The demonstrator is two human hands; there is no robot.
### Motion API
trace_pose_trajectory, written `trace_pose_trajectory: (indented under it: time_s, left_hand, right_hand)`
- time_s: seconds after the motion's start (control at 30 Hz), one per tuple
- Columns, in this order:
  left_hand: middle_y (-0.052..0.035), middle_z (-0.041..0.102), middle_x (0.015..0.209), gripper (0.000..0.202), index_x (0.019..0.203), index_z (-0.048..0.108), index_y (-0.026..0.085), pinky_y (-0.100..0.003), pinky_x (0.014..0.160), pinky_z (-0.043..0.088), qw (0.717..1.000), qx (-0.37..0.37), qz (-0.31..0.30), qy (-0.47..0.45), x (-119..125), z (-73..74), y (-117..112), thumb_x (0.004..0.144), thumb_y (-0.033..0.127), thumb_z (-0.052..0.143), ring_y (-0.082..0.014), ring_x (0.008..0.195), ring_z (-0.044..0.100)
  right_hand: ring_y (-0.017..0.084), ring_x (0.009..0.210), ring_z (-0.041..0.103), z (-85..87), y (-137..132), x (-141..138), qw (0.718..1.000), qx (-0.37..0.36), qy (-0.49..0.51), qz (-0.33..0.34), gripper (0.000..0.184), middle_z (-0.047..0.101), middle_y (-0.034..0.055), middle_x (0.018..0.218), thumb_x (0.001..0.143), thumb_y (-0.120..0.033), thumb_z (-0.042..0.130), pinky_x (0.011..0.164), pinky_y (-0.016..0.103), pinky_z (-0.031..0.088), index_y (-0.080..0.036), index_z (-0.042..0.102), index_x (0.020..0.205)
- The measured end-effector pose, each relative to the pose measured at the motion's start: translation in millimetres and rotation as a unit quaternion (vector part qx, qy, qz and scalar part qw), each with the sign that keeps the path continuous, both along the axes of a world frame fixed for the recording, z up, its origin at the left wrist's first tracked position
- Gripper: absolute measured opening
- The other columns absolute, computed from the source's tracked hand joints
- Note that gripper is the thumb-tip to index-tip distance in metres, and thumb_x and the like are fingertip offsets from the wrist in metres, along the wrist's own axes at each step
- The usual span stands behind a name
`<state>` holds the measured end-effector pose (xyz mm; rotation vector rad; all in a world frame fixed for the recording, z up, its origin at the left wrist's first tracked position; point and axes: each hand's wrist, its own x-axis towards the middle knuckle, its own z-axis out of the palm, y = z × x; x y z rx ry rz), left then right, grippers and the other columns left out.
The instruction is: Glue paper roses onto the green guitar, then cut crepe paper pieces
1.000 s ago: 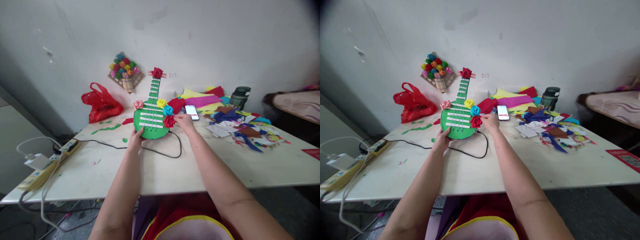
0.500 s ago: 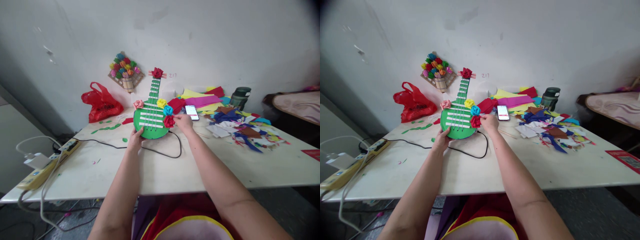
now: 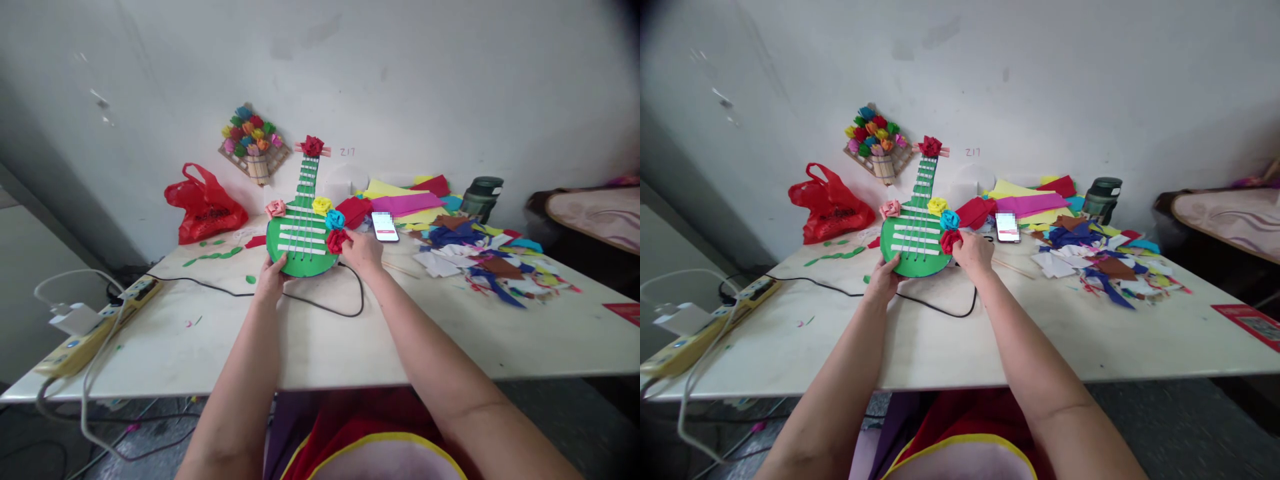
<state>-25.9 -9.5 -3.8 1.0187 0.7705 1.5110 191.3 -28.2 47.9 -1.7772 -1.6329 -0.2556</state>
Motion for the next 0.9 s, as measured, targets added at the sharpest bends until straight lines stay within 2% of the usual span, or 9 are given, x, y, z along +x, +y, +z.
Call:
trace_pose_trajectory:
  time_s: [0.17, 0.33, 0.53, 0.7, 0.9]
  left_hand:
    - [-0.0018, 0.059, 0.082, 0.043, 0.103, 0.053, 0.019, -0.021, 0.039, 0.046, 1.000, -0.001, 0.003, -0.010, 0, 1.0, 0, 0.065, 0.029, 0.070, -0.0109, 0.053, 0.056]
    - [-0.0025, 0.060, 0.082, 0.042, 0.102, 0.054, 0.018, -0.021, 0.041, 0.046, 1.000, -0.010, 0.010, -0.021, 0, 0.6, 1, 0.065, 0.029, 0.071, -0.0113, 0.055, 0.056]
    - [-0.0030, 0.062, 0.087, 0.041, 0.104, 0.054, 0.020, -0.021, 0.044, 0.047, 0.999, -0.005, 0.019, -0.042, -1, 0.2, 2, 0.066, 0.027, 0.070, -0.0115, 0.058, 0.057]
    - [-0.0027, 0.063, 0.082, 0.042, 0.104, 0.054, 0.021, -0.021, 0.044, 0.047, 0.997, -0.003, 0.026, -0.075, -2, 1.2, 3, 0.066, 0.026, 0.070, -0.0119, 0.057, 0.057]
    - [-0.0018, 0.063, 0.082, 0.040, 0.102, 0.054, 0.022, -0.021, 0.044, 0.047, 0.994, -0.002, 0.036, -0.099, -3, 1.9, 3, 0.066, 0.027, 0.070, -0.0116, 0.056, 0.057]
  right_hand:
    - [0.023, 0.091, 0.059, -1.6, -1, -2, 0.999, 0.021, -0.020, 0.021, 0.040, 0.066, 0.0074, 0.104, 0.079, -0.022, 0.040, 0.070, 0.028, 0.042, -0.020, 0.059, 0.114]
    - [0.023, 0.101, 0.057, -4.3, 0, -2, 0.996, 0.041, -0.029, 0.074, 0.044, 0.060, 0.0085, 0.118, 0.081, -0.021, 0.037, 0.082, 0.030, 0.043, -0.016, 0.054, 0.121]
    - [0.020, 0.118, 0.047, -11.3, 11, 1, 0.983, 0.120, 0.047, 0.131, 0.048, 0.052, 0.0091, 0.129, 0.079, -0.018, 0.034, 0.098, 0.029, 0.038, -0.010, 0.052, 0.123]
    - [0.020, 0.108, 0.054, -16.1, 16, 6, 0.971, 0.168, 0.124, 0.113, 0.045, 0.059, 0.0070, 0.120, 0.079, -0.019, 0.034, 0.093, 0.031, 0.042, -0.015, 0.057, 0.118]
    - [0.022, 0.096, 0.059, -20.4, 16, 8, 0.985, 0.106, 0.122, 0.060, 0.039, 0.066, 0.0072, 0.106, 0.080, -0.019, 0.037, 0.084, 0.032, 0.044, -0.016, 0.062, 0.110]
